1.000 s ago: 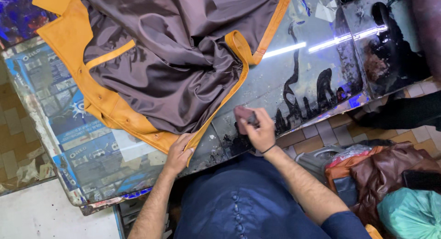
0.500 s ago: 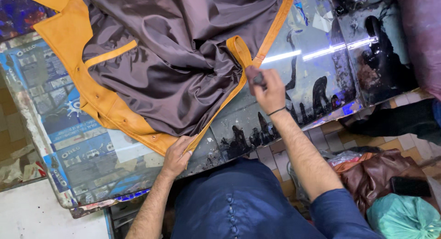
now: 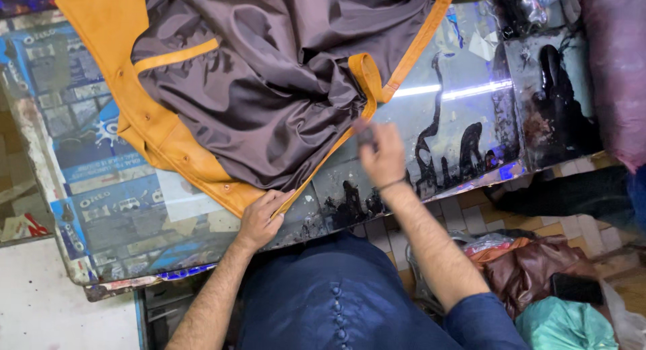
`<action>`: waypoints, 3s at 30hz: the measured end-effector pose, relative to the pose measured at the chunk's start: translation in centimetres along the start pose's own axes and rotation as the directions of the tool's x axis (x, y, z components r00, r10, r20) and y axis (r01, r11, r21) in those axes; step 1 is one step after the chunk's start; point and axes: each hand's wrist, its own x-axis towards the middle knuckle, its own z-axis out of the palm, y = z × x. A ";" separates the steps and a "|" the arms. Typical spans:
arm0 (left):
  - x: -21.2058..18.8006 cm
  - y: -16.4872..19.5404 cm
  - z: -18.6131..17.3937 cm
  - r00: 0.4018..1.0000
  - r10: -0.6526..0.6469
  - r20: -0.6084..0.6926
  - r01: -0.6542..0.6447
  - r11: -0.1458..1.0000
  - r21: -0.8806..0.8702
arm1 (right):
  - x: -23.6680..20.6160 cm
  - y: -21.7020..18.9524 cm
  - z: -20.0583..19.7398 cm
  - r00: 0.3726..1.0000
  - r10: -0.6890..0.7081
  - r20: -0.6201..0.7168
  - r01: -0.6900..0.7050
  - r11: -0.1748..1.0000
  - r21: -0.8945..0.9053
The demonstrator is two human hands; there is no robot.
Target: The person sands the surface of a leather jacket laid on a work table, using a small sanding block held in the right hand while the left hand holds the jacket flat. They work over the brown inner lining and edges first, then flip and reposition the jacket to sand the yellow outer leather, including around a pocket flap, repeatedly rubbing the block across the surface.
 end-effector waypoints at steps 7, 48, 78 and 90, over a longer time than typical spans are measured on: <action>-0.7 -1.7 0.2 0.994 0.105 -0.036 -0.103 0.993 0.060 | -7.0 -6.1 2.7 0.916 -0.312 0.253 0.279 0.947 0.158; -9.3 -7.5 -4.0 0.923 0.364 -0.126 -0.352 0.930 0.102 | -20.3 -15.8 9.1 0.985 -0.169 0.032 0.165 0.980 0.108; -6.1 -2.2 -7.2 0.866 0.463 -0.191 -0.378 0.855 0.356 | -16.4 -20.9 4.4 0.996 -0.081 -0.025 0.082 0.995 0.051; -6.9 -3.3 -7.1 0.890 0.397 -0.225 -0.356 0.913 0.199 | -18.1 -15.6 4.5 0.979 0.171 -0.109 -0.169 0.985 0.032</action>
